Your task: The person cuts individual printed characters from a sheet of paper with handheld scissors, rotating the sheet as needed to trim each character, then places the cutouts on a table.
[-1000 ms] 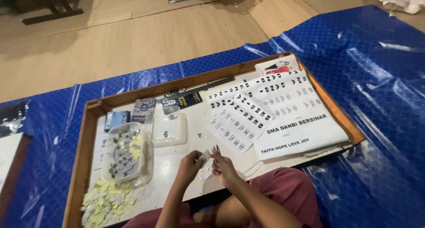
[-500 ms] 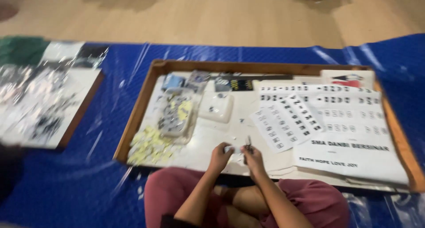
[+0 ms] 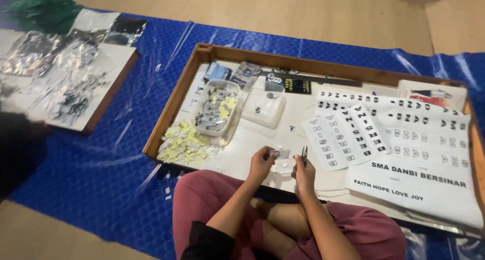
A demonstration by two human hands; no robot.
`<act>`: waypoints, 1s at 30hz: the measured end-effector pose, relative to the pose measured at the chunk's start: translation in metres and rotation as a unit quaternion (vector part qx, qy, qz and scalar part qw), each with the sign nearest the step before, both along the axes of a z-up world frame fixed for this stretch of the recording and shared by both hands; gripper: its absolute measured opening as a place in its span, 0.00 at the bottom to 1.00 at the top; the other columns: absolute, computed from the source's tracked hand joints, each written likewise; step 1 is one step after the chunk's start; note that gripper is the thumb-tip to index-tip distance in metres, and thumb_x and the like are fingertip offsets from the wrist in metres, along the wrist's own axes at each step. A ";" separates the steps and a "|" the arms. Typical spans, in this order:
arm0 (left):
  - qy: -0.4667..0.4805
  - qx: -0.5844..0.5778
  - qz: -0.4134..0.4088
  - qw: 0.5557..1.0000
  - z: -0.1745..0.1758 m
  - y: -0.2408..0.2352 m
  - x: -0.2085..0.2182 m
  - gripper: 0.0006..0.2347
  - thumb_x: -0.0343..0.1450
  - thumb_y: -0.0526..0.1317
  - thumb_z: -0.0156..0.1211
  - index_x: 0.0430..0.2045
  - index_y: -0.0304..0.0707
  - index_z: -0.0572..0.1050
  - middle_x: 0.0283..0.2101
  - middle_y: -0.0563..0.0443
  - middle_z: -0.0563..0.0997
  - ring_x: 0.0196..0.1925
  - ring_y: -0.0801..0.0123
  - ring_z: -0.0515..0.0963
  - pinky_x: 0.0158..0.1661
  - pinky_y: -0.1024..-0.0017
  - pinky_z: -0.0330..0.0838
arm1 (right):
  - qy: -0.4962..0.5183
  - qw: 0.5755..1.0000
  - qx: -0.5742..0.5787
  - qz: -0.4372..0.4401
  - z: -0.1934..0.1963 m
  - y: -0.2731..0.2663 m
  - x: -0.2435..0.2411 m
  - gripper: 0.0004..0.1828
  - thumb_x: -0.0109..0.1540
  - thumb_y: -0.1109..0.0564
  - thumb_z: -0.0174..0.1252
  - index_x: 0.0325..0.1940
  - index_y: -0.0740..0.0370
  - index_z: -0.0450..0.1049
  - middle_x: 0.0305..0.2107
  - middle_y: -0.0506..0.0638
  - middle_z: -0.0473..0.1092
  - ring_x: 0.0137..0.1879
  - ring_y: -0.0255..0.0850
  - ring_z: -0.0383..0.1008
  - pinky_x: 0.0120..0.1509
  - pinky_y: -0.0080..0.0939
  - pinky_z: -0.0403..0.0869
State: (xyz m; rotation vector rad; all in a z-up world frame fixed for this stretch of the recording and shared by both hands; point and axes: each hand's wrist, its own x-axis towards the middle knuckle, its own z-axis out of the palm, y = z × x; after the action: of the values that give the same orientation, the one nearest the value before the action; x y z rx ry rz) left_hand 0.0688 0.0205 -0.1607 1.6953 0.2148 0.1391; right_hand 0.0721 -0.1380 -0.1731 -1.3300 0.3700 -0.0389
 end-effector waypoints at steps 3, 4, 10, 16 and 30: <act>-0.017 -0.046 0.025 0.998 0.000 0.002 0.002 0.08 0.68 0.38 0.67 0.37 0.34 0.80 0.27 0.43 0.81 0.25 0.63 0.80 0.37 0.66 0.75 | 0.010 1.000 0.001 0.012 -0.005 0.000 0.000 0.22 0.70 0.43 0.51 0.35 0.64 0.73 0.14 0.41 0.49 0.14 0.27 0.50 0.16 0.27 0.53; -0.023 -0.067 0.044 0.996 -0.003 0.004 0.004 0.07 0.69 0.37 0.67 0.36 0.34 0.80 0.25 0.44 0.80 0.25 0.64 0.80 0.37 0.67 0.76 | 0.021 0.999 -0.004 0.038 -0.006 0.001 0.000 0.27 0.71 0.38 0.47 0.32 0.63 0.72 0.13 0.40 0.48 0.14 0.27 0.49 0.16 0.27 0.52; -0.029 -0.107 0.069 0.991 0.047 0.005 -0.009 0.06 0.70 0.37 0.66 0.33 0.32 0.79 0.21 0.44 0.78 0.27 0.64 0.78 0.37 0.67 0.73 | -0.005 0.984 -0.106 0.140 -0.007 0.009 -0.013 0.28 0.70 0.40 0.52 0.27 0.64 0.77 0.10 0.46 0.55 0.11 0.33 0.58 0.16 0.32 0.59; -0.021 -0.119 0.060 0.991 0.055 0.005 -0.014 0.05 0.71 0.38 0.65 0.31 0.34 0.80 0.19 0.46 0.77 0.26 0.67 0.77 0.36 0.70 0.71 | -0.015 0.986 -0.072 0.147 -0.009 0.011 -0.011 0.28 0.70 0.41 0.52 0.27 0.65 0.76 0.09 0.46 0.54 0.11 0.32 0.55 0.16 0.31 0.57; -0.004 -0.118 0.020 0.993 0.059 -0.007 -0.022 0.06 0.71 0.39 0.66 0.31 0.35 0.80 0.18 0.46 0.78 0.25 0.70 0.76 0.35 0.73 0.70 | -0.010 0.992 0.069 0.103 0.028 0.021 -0.022 0.26 0.71 0.47 0.53 0.26 0.70 0.69 0.15 0.41 0.45 0.15 0.27 0.45 0.21 0.29 0.50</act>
State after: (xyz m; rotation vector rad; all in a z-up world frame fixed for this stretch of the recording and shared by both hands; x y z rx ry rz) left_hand 0.0470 0.0133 -0.1018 1.4555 0.2502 0.1443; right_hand 0.0501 -0.1175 -0.1452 -1.2236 0.2117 0.1441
